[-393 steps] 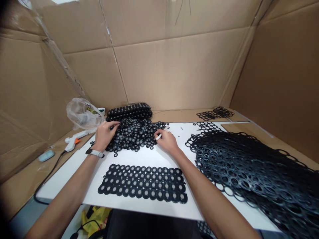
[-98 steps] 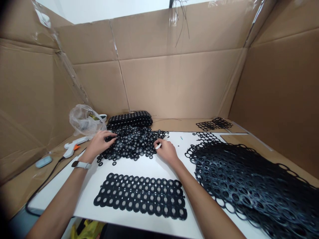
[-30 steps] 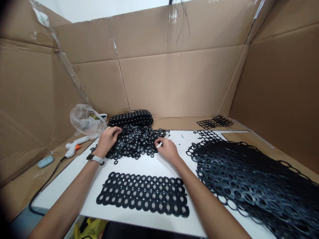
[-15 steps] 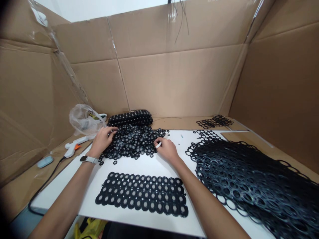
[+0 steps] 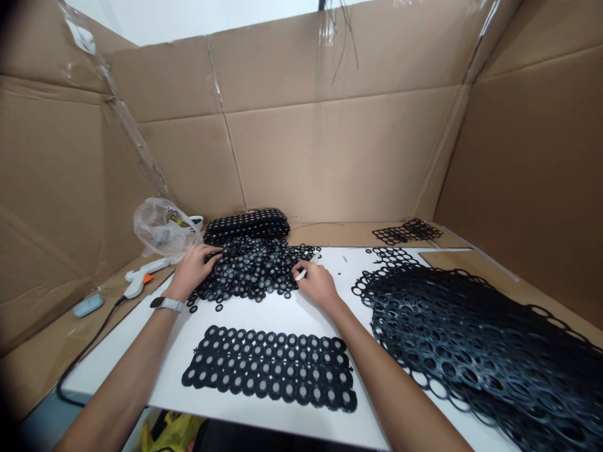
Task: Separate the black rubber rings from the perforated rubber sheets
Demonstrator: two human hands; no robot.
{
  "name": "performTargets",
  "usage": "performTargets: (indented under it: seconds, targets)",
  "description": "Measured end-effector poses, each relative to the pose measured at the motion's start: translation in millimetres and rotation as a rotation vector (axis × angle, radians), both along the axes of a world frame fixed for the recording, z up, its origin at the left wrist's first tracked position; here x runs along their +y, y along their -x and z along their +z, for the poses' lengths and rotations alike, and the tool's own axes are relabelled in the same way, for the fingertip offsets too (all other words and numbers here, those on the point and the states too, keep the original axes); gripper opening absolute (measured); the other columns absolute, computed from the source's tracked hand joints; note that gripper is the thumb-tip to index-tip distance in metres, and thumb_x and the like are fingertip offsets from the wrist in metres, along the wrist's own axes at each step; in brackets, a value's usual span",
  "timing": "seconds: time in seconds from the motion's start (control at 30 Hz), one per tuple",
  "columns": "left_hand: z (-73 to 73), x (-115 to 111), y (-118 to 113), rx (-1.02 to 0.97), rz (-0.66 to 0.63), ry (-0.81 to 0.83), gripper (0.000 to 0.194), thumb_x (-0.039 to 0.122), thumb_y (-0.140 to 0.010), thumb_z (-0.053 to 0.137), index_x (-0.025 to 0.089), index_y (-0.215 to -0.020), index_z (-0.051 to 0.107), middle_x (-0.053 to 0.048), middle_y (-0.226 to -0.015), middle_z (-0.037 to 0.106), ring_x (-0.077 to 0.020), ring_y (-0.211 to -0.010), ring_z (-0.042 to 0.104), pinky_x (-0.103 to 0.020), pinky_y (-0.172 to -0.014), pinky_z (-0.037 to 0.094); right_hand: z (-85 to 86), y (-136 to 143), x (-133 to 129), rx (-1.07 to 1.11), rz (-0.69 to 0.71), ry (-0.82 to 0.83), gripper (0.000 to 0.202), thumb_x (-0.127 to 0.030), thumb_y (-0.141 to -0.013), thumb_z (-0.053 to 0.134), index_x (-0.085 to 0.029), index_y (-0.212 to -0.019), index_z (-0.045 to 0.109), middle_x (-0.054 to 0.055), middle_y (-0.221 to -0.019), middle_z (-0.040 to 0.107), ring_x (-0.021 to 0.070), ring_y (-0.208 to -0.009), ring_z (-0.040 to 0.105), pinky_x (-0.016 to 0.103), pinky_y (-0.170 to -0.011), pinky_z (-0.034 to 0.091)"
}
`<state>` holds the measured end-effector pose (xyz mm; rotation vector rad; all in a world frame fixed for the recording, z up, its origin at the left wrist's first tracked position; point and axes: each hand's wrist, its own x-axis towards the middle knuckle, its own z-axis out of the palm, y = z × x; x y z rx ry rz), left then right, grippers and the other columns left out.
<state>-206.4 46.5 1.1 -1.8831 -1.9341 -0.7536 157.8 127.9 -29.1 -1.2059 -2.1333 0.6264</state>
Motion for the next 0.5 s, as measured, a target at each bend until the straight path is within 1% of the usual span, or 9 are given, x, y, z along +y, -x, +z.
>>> performTargets:
  seconds: [0.13,0.27,0.5]
  targets:
    - [2.8,-2.1,-4.6,-0.016,0.001,-0.028,0.027,0.037,-0.103,0.058,0.024,-0.113,0.079,-0.01,-0.117,0.077,-0.0325,-0.11,0.064,-0.048,-0.099,0.05,-0.4,-0.3,0.2,0.003,0.003,-0.001,0.025,-0.02,-0.091,0.06,-0.026,-0.102,0.081,0.001,-0.109,0.08,0.02,-0.091,0.07,0.026,-0.082,0.046]
    - [3.4,-1.2,-8.3,-0.012,0.009,-0.04,0.024,0.036,-0.103,0.059,0.024,-0.109,0.078,-0.009,-0.113,0.078,-0.0325,-0.108,0.064,-0.047,-0.097,0.05,0.2,0.0,-0.3,0.004,0.006,0.0,0.026,-0.018,-0.09,0.061,-0.026,-0.103,0.082,0.0,-0.109,0.08,0.0194,-0.091,0.07,0.025,-0.083,0.045]
    - [2.6,1.0,-10.6,-0.079,0.02,-0.062,0.013,0.03,-0.099,0.064,0.024,-0.104,0.075,-0.007,-0.109,0.08,-0.0315,-0.105,0.066,-0.046,-0.093,0.051,-0.9,0.6,0.0,0.006,0.0,0.0,0.024,-0.02,-0.092,0.06,-0.026,-0.103,0.081,0.0,-0.109,0.08,0.0199,-0.091,0.07,0.025,-0.079,0.044]
